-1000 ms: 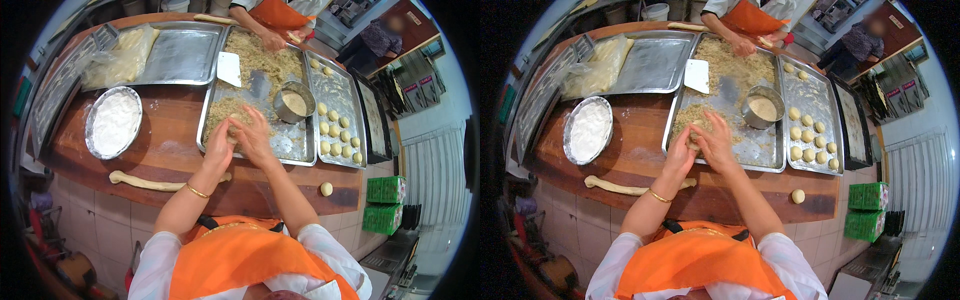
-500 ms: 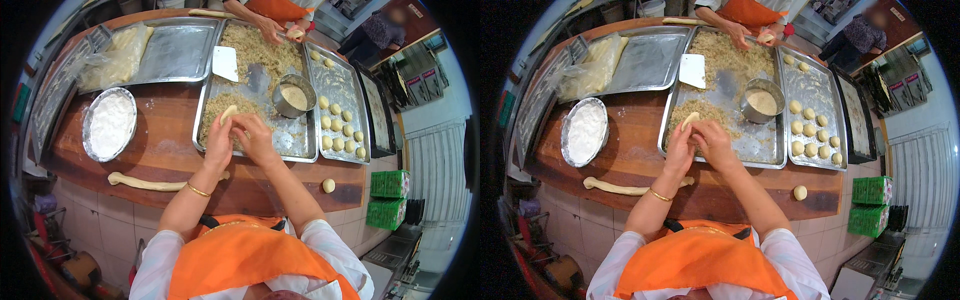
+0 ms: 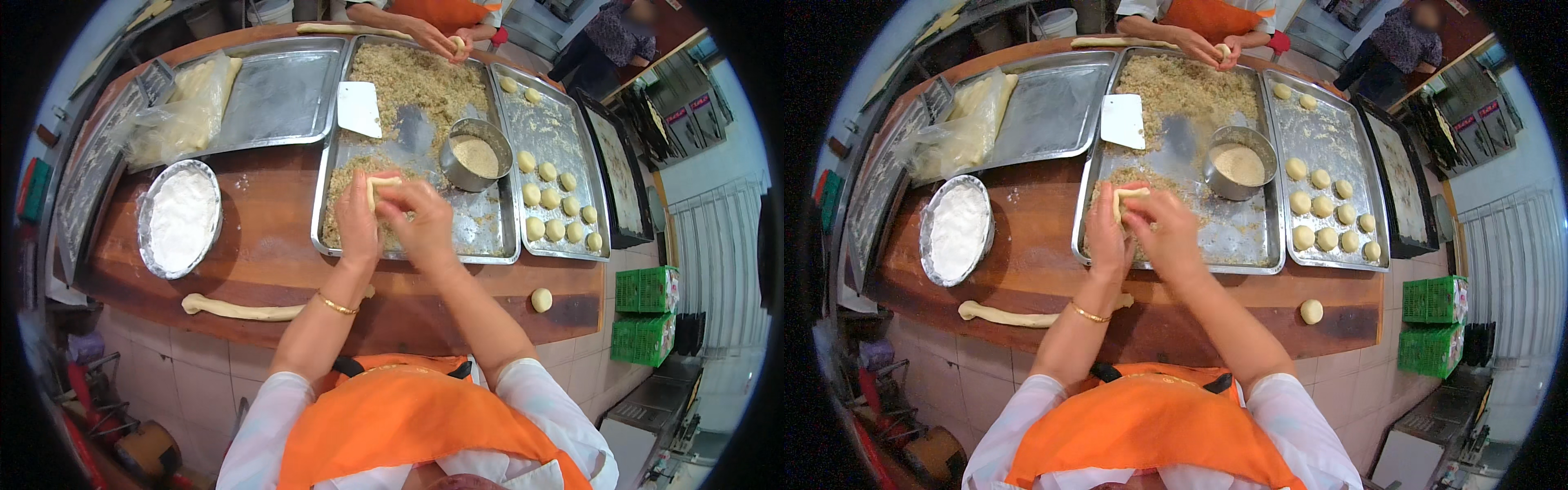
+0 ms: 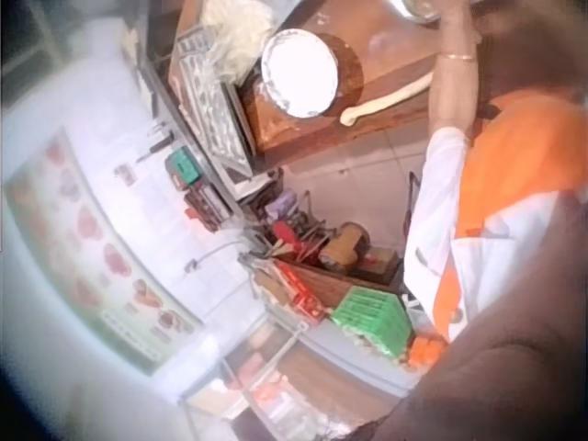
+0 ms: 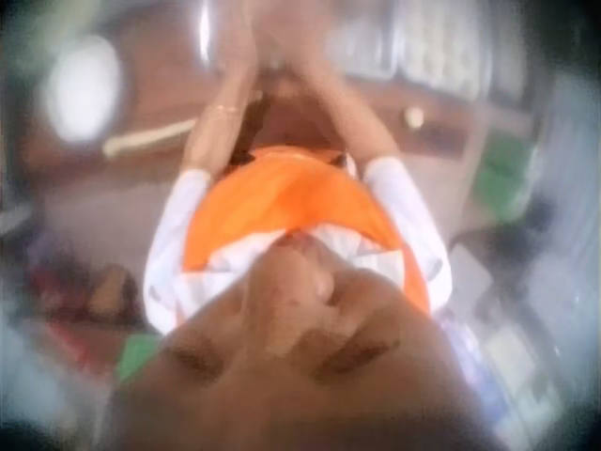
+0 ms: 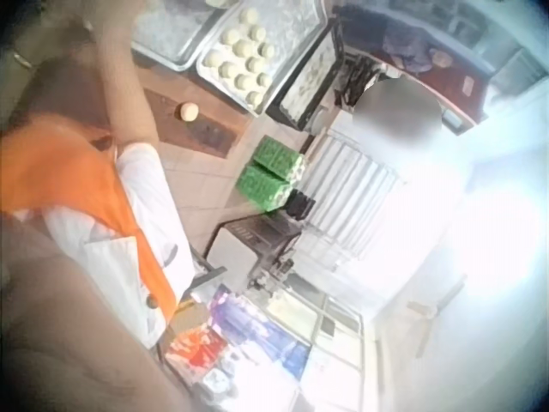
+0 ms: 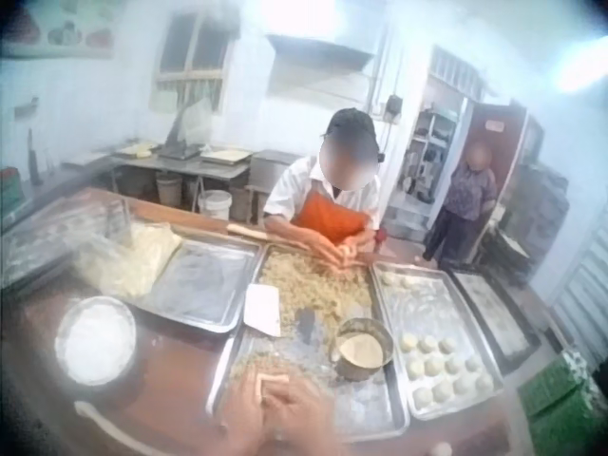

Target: The person fills dough with a crumbly mixture and shapes it into rounds, placing them onto a metal tray.

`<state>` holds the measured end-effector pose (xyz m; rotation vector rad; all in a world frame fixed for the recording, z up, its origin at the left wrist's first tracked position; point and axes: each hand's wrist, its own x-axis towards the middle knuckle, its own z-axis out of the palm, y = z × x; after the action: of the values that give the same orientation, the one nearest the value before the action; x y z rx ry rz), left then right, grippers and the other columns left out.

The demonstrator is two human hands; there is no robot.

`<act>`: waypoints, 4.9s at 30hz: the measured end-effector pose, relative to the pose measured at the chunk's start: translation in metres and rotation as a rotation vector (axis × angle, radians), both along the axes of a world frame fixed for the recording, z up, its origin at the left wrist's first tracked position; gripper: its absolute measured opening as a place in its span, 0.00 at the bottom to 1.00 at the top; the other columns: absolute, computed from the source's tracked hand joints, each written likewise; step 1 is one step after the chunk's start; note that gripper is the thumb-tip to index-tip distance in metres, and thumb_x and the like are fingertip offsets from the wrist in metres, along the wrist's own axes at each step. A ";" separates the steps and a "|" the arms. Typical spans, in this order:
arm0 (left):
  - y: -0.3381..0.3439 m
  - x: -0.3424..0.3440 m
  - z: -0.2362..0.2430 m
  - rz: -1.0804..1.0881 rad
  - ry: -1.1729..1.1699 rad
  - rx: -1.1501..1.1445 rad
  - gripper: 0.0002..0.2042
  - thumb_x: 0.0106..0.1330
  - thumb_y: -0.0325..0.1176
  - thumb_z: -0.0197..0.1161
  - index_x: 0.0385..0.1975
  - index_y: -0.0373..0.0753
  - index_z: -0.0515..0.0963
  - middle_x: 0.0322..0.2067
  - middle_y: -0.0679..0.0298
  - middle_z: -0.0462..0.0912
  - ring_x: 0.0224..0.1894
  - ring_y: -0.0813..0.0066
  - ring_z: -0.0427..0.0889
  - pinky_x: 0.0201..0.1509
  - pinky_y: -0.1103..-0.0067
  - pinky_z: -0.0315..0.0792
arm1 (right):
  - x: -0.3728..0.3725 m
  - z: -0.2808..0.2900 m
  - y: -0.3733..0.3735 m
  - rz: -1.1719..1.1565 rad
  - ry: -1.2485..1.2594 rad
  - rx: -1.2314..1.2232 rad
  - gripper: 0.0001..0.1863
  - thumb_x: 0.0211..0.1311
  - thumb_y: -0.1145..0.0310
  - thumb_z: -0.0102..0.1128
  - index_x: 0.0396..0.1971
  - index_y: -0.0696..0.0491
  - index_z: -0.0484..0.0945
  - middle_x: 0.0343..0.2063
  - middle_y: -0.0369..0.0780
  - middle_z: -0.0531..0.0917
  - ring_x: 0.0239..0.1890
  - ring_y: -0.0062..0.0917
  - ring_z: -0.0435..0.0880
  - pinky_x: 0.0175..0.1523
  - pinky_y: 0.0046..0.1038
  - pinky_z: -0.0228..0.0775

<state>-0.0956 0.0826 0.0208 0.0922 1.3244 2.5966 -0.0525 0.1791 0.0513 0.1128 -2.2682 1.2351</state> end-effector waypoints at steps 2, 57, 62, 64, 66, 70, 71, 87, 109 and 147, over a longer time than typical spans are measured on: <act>0.005 -0.001 -0.009 0.052 -0.044 0.031 0.25 0.80 0.46 0.40 0.39 0.31 0.81 0.36 0.57 0.84 0.39 0.70 0.82 0.49 0.74 0.77 | 0.005 -0.001 -0.009 -0.014 0.089 0.156 0.12 0.51 0.80 0.69 0.37 0.55 0.84 0.33 0.40 0.83 0.33 0.28 0.84 0.38 0.26 0.78; 0.000 0.026 0.003 -0.207 -0.215 0.380 0.13 0.79 0.41 0.45 0.47 0.42 0.74 0.42 0.66 0.79 0.47 0.73 0.79 0.55 0.71 0.75 | 0.002 -0.008 0.030 0.434 -0.537 -0.842 0.30 0.63 0.73 0.57 0.67 0.55 0.65 0.58 0.44 0.76 0.61 0.29 0.75 0.66 0.29 0.64; -0.002 0.035 -0.010 -0.144 -0.307 0.324 0.11 0.74 0.43 0.55 0.45 0.43 0.73 0.34 0.71 0.77 0.32 0.84 0.78 0.29 0.85 0.74 | 0.005 -0.012 0.024 0.542 -0.499 -0.243 0.33 0.59 0.75 0.51 0.68 0.54 0.63 0.64 0.40 0.70 0.66 0.27 0.68 0.70 0.29 0.58; -0.005 0.037 -0.016 -0.181 -0.291 0.245 0.11 0.75 0.44 0.55 0.44 0.43 0.73 0.32 0.71 0.77 0.31 0.84 0.78 0.29 0.85 0.73 | 0.009 -0.005 0.025 0.625 -0.553 -0.410 0.34 0.58 0.72 0.56 0.68 0.54 0.63 0.66 0.41 0.68 0.69 0.28 0.64 0.72 0.30 0.54; -0.010 0.035 -0.027 -0.234 -0.265 0.274 0.12 0.75 0.44 0.53 0.45 0.42 0.73 0.34 0.70 0.77 0.33 0.82 0.79 0.32 0.84 0.75 | 0.013 -0.001 0.031 0.678 -0.540 -0.411 0.36 0.56 0.67 0.62 0.67 0.53 0.63 0.67 0.41 0.67 0.72 0.30 0.60 0.74 0.33 0.51; -0.015 0.040 -0.013 -0.370 -0.277 0.521 0.15 0.79 0.43 0.47 0.55 0.40 0.70 0.45 0.65 0.78 0.47 0.76 0.80 0.49 0.77 0.77 | 0.020 0.004 0.045 0.537 -0.342 0.155 0.46 0.49 0.53 0.73 0.67 0.50 0.62 0.68 0.42 0.66 0.76 0.36 0.53 0.76 0.40 0.46; -0.014 0.045 -0.004 -0.401 -0.303 0.574 0.16 0.79 0.42 0.45 0.57 0.40 0.69 0.49 0.64 0.77 0.51 0.75 0.79 0.54 0.75 0.77 | 0.021 0.005 0.047 0.451 -0.281 0.349 0.49 0.47 0.49 0.75 0.68 0.50 0.62 0.68 0.42 0.65 0.76 0.37 0.51 0.77 0.42 0.45; -0.013 0.083 0.014 -0.500 -0.003 0.354 0.27 0.77 0.53 0.44 0.67 0.41 0.59 0.61 0.64 0.70 0.62 0.72 0.73 0.63 0.73 0.71 | 0.055 0.029 0.017 0.282 0.029 -0.066 0.25 0.64 0.55 0.59 0.56 0.53 0.76 0.52 0.44 0.83 0.63 0.37 0.75 0.69 0.42 0.59; 0.015 0.096 0.049 -0.323 -0.069 0.072 0.27 0.75 0.59 0.47 0.63 0.45 0.65 0.36 0.74 0.74 0.26 0.88 0.69 0.25 0.88 0.61 | 0.051 0.019 0.049 0.298 -0.099 -0.126 0.27 0.72 0.46 0.50 0.47 0.56 0.83 0.57 0.45 0.80 0.71 0.36 0.63 0.72 0.42 0.55; -0.002 0.102 0.022 -0.441 0.238 -0.121 0.26 0.75 0.61 0.44 0.49 0.40 0.69 0.29 0.72 0.71 0.24 0.90 0.65 0.22 0.87 0.55 | 0.068 0.023 0.049 0.535 -0.240 -0.321 0.35 0.73 0.39 0.41 0.51 0.55 0.82 0.61 0.45 0.76 0.74 0.39 0.58 0.76 0.42 0.45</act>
<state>0.0063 0.0808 0.0424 0.6152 1.3496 2.1787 0.0153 0.2279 0.0747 0.5004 -2.2776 1.9654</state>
